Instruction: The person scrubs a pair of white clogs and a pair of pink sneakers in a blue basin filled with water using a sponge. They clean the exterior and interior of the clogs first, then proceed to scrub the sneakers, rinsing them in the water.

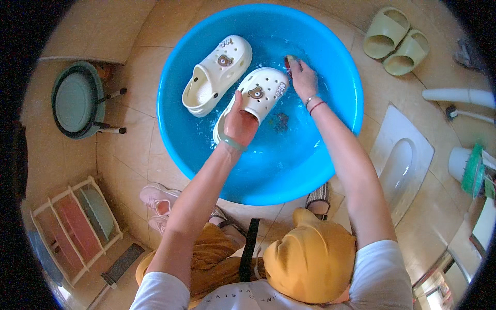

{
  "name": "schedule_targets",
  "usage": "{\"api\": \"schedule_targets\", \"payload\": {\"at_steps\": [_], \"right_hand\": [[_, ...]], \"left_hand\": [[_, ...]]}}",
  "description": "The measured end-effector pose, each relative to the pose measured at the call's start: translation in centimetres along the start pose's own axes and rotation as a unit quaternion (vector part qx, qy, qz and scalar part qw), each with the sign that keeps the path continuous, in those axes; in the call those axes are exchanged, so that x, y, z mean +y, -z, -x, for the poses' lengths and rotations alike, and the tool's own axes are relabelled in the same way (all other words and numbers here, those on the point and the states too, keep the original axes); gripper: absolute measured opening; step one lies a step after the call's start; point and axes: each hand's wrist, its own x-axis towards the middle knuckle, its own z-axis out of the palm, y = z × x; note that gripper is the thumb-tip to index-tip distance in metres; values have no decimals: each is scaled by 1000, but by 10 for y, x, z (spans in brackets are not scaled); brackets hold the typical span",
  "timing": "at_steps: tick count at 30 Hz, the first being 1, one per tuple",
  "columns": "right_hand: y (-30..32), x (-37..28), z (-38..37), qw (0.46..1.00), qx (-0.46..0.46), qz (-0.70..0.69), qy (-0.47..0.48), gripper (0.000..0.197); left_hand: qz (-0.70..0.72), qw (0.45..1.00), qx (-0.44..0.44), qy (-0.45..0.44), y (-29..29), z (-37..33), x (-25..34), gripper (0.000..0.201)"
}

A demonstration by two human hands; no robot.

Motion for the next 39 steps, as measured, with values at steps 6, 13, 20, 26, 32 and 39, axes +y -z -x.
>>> {"api": "schedule_targets", "payload": {"at_steps": [6,13,20,26,32,39], "right_hand": [[-13,-70,115,928,9,135,348,30],[-9,-72,44,880,44,385,273,26],[-8,-62,101,904,-44,230,358,25],[-16,-24,17,932,-58,255,250,24],[0,22,-11,997,20,-38,58,59],[9,-47,51,939,-111,-270,-183,65]], "left_hand": [[84,996,36,-10,15,-14,4,62],[283,938,-156,121,35,-24,-21,60],[-7,999,41,13,22,-8,-23,68],[-29,995,90,44,7,4,-18,67],[171,981,-76,40,12,-3,-4,70],[-408,891,167,-110,9,-14,-26,58]]}}
